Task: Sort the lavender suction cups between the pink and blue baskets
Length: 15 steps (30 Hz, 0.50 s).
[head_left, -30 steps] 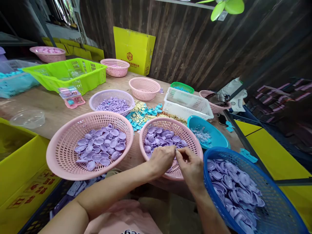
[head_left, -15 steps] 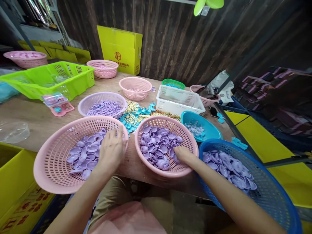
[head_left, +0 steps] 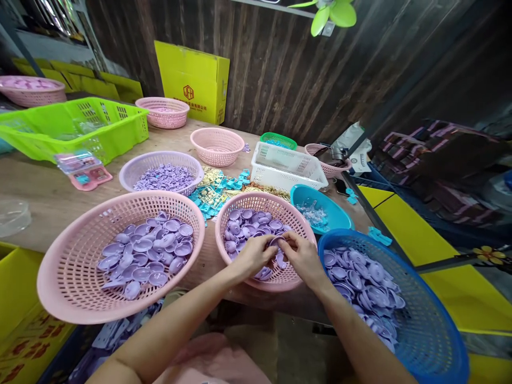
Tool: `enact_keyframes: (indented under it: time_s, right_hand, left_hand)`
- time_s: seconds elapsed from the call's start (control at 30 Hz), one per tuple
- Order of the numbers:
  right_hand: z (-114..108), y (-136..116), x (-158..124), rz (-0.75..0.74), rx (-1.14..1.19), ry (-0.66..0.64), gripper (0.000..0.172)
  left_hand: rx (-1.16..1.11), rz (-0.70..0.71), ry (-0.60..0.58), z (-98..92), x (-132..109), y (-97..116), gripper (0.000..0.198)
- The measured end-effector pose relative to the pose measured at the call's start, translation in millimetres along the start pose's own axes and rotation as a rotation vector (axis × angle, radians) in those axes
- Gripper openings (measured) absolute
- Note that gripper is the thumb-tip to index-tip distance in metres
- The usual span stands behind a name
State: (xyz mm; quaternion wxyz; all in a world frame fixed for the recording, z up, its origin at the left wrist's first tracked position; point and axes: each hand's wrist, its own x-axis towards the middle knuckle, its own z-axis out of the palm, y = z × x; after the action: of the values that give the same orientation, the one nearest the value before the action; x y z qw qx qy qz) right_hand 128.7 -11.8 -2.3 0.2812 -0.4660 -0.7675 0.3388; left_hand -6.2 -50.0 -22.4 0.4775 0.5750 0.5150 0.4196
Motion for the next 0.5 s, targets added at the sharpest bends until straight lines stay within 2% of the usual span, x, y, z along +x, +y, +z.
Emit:
enact_keyframes:
  time_s: [0.1, 0.17, 0.27, 0.33, 0.43, 0.5]
  right_hand:
    - [0, -2, -3, -0.047, -0.049, 0.179, 0.023]
    - [0, 1, -3, -0.022, 0.002, 0.238, 0.024]
    - [2, 8, -1, 0.096, 0.216, 0.216, 0.028]
    - [3, 13, -1, 0.175, 0.387, 0.195, 0.031]
    - [3, 19, -2, 0.259, 0.589, 0.157, 0.038]
    - [0, 19, -4, 0.259, 0.627, 0.103, 0.038]
  left_hand:
    - [-0.147, -0.064, -0.044, 0.4, 7, 0, 0.027]
    - [-0.293, -0.107, -0.144, -1.8, 10, 1, 0.031]
    - [-0.505, -0.153, -0.264, -6.4, 12, 2, 0.039]
    - [-0.578, -0.17, -0.278, -9.0, 12, 1, 0.038]
    - [-0.601, -0.197, -0.274, -10.5, 14, -5, 0.023]
    - [-0.52, -0.198, -0.254, -8.4, 17, -8, 0.018]
